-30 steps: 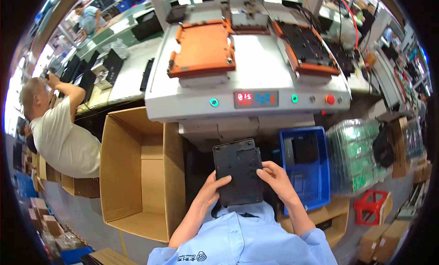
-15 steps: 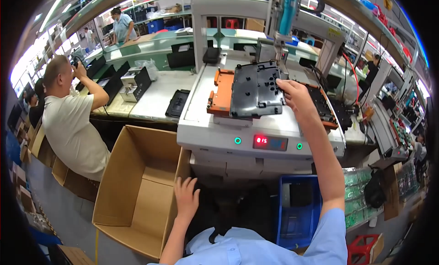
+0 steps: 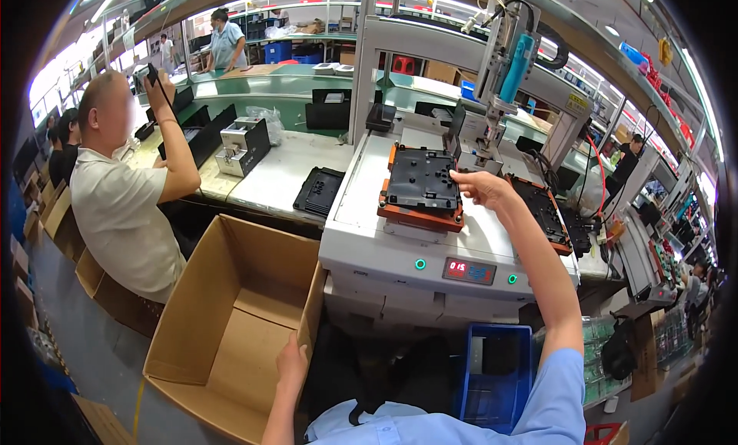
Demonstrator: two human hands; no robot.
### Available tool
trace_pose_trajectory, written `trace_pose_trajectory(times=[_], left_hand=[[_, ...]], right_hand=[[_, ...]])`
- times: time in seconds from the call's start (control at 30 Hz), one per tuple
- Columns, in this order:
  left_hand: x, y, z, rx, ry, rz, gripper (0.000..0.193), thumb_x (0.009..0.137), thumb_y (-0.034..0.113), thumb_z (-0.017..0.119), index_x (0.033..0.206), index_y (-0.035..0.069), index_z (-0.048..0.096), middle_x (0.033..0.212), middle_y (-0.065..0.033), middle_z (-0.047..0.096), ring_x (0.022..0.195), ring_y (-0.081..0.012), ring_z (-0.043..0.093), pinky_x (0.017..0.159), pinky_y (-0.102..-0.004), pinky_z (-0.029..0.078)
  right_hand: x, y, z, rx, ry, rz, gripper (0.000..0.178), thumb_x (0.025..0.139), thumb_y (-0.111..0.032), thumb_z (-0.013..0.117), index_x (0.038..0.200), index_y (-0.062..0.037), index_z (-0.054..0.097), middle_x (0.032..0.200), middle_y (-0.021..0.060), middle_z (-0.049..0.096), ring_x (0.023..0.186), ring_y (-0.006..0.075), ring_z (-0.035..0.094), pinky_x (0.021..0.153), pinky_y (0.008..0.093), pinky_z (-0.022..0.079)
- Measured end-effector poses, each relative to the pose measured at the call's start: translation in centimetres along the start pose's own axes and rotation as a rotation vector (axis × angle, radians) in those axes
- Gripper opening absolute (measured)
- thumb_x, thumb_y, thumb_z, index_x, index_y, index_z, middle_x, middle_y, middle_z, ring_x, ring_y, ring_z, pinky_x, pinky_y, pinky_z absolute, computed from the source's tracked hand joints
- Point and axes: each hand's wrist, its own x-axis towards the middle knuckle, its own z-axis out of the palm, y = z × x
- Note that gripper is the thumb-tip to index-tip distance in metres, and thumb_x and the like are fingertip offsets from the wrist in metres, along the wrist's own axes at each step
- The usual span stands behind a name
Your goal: The person assembles electronic components by using a heat press machine and an electric screwdriver to join a PCB and screws to an electronics housing.
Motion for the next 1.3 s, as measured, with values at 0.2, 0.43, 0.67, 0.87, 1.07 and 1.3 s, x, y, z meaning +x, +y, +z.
trace_pose_trajectory(times=[0.2, 0.43, 0.67, 0.87, 1.07, 1.3], left_hand=[[-0.1, 0.4, -0.2, 0.018, 0.003, 0.003, 0.033, 0.088, 0.013, 0.058, 0.118, 0.005, 0.045, 0.088, -0.0249, 0.063, 0.082, -0.0448, 0.06, 0.07, -0.0525, 0.047], [0.1, 0.8, 0.0, 0.0, 0.002, 0.026, 0.035, 0.088, 0.011, 0.058, 0.119, 0.004, 0.045, 0.089, -0.0258, 0.063, 0.083, -0.0449, 0.06, 0.07, -0.0519, 0.047], [-0.3, 0.3, 0.7, -0.006, 0.032, 0.044, 0.038, 0.088, 0.009, 0.057, 0.123, 0.003, 0.044, 0.089, -0.0263, 0.063, 0.085, -0.0454, 0.06, 0.072, -0.0512, 0.047], [-0.4, 0.7, 0.5, -0.005, 0.022, 0.049, 0.037, 0.088, 0.009, 0.057, 0.122, 0.002, 0.045, 0.09, -0.027, 0.063, 0.086, -0.0456, 0.059, 0.072, -0.0509, 0.047], [-0.4, 1.7, -0.1, -0.024, -0.017, -0.018, 0.037, 0.087, 0.01, 0.059, 0.121, 0.001, 0.046, 0.095, -0.0278, 0.062, 0.091, -0.0463, 0.058, 0.075, -0.0503, 0.047], [-0.1, 0.9, 0.2, -0.008, 0.017, 0.051, 0.034, 0.087, 0.009, 0.058, 0.118, 0.002, 0.046, 0.086, -0.0271, 0.063, 0.083, -0.0463, 0.06, 0.07, -0.0514, 0.047]], right_hand=[[0.3, 3.1, 0.4, 0.234, -0.047, 0.111, 0.032, 0.075, -0.041, 0.08, 0.074, -0.0157, 0.06, 0.069, -0.0053, 0.047, 0.056, 0.0064, 0.038, 0.055, 0.0234, 0.031], [-2.7, 4.7, 2.3, -0.084, 0.333, -0.45, 0.044, 0.085, -0.045, 0.066, 0.087, -0.0018, 0.06, 0.081, 0.0041, 0.06, 0.07, 0.0117, 0.054, 0.062, 0.0268, 0.042], [-10.3, 6.2, 7.5, -0.241, 0.616, -0.624, 0.039, 0.083, -0.039, 0.07, 0.088, -0.0012, 0.061, 0.09, 0.0078, 0.056, 0.065, 0.0162, 0.049, 0.064, 0.0314, 0.043], [-9.1, 6.3, 8.5, -0.218, 0.705, -0.814, 0.017, 0.082, -0.018, 0.068, 0.084, -0.0031, 0.061, 0.087, 0.0051, 0.056, 0.075, 0.0157, 0.051, 0.07, 0.0292, 0.042], [-8.7, 6.5, 6.6, -0.459, 0.629, -1.044, 0.01, 0.083, -0.013, 0.066, 0.085, -0.0036, 0.063, 0.087, 0.0049, 0.058, 0.077, 0.0177, 0.052, 0.072, 0.0315, 0.043], [-5.0, 1.9, 2.7, -0.383, 0.53, -0.767, 0.027, 0.091, -0.027, 0.06, 0.094, -0.0003, 0.063, 0.084, 0.0093, 0.065, 0.073, 0.0179, 0.059, 0.068, 0.0303, 0.045]])
